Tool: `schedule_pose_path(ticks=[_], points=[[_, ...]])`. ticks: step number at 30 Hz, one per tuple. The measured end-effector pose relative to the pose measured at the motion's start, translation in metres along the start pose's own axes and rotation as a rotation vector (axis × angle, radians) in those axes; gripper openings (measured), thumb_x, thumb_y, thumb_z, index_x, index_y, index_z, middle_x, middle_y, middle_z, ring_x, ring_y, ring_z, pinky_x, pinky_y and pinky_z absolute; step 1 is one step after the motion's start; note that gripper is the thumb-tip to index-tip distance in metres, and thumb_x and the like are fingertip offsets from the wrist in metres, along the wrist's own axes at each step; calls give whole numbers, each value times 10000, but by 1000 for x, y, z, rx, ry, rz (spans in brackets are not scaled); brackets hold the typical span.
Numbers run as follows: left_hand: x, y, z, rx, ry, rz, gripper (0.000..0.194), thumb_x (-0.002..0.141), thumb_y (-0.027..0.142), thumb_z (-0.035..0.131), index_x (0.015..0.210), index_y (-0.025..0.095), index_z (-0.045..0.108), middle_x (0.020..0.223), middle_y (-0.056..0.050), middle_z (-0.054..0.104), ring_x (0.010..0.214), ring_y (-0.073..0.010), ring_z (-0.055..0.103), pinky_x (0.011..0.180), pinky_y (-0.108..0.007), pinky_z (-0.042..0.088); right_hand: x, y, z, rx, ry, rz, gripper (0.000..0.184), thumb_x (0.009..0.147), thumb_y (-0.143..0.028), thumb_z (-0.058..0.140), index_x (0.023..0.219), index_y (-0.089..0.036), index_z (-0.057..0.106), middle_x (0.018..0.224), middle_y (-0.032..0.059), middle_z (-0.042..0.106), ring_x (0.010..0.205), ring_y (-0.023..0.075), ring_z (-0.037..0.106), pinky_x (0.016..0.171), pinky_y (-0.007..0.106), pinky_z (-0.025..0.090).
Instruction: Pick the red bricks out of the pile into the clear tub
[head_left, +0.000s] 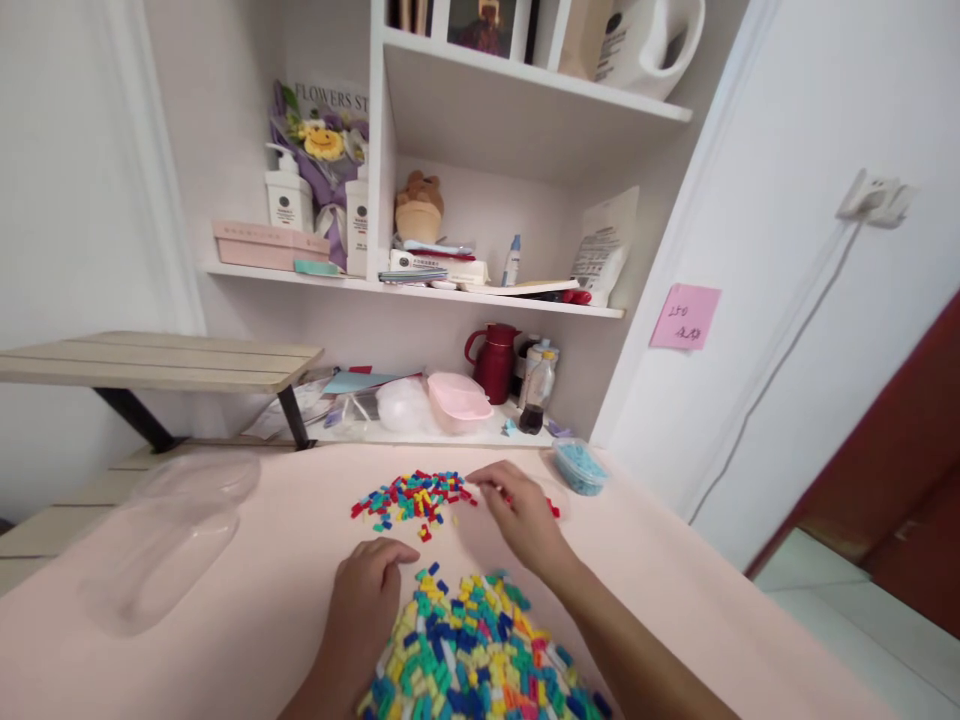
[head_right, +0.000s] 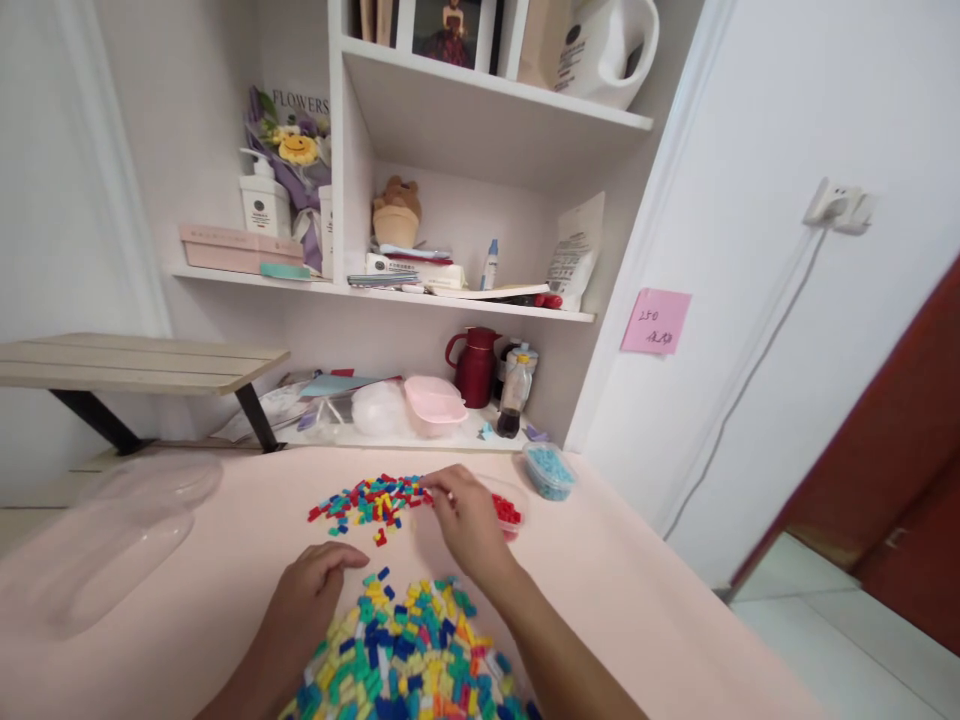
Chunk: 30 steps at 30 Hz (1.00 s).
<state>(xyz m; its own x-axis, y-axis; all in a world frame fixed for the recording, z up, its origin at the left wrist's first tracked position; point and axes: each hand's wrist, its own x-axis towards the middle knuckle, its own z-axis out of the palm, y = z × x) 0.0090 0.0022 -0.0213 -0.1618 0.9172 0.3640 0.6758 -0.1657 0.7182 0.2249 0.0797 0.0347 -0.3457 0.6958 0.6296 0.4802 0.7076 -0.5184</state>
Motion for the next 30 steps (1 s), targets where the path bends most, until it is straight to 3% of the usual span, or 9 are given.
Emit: schedule_pose_path(ticks=[3,8,14,19,22,30], points=[[-1,0,1,6,-20,3,383,754,108,382,815,233,738,916,-30,751,957,-210,664,925,-402,496,-13,-5,29,102,-136,-62,400,910,-86,415,1176,-271,650,1034,58,597,970,191,586,867,327,483],[-3,5,2,34,-42,-7,401,763,74,367,843,228,729,934,-26,747,977,-208,649,930,-406,472,-31,10,52,-157,-272,-116,475,882,-86,501,1284,-315,609,954,56,545,873,207,541,767,320,452],[-4,10,-1,71,-72,4,415,769,43,361,843,230,725,972,-18,736,1003,-206,627,939,-407,441,-28,11,55,-272,-315,-132,505,813,-42,559,1215,-334,649,957,56,560,908,232,519,799,351,409],[-5,12,-2,93,-91,15,412,773,43,371,837,241,727,978,-12,730,1004,-204,624,934,-401,438,-26,16,55,59,-231,48,324,865,-50,462,933,-237,718,920,51,576,898,193,561,821,325,450],[-4,12,-2,107,-103,19,418,773,42,367,833,243,729,987,-11,729,1011,-202,622,939,-400,435,-25,19,51,158,-185,157,248,829,-85,537,951,-224,703,893,35,574,848,184,569,796,321,472],[-2,9,-2,140,-118,44,403,788,76,377,841,252,735,996,-11,729,1020,-212,623,934,-406,442,-24,21,39,302,-350,179,247,813,-118,607,963,-245,755,945,44,659,846,172,613,787,301,491]])
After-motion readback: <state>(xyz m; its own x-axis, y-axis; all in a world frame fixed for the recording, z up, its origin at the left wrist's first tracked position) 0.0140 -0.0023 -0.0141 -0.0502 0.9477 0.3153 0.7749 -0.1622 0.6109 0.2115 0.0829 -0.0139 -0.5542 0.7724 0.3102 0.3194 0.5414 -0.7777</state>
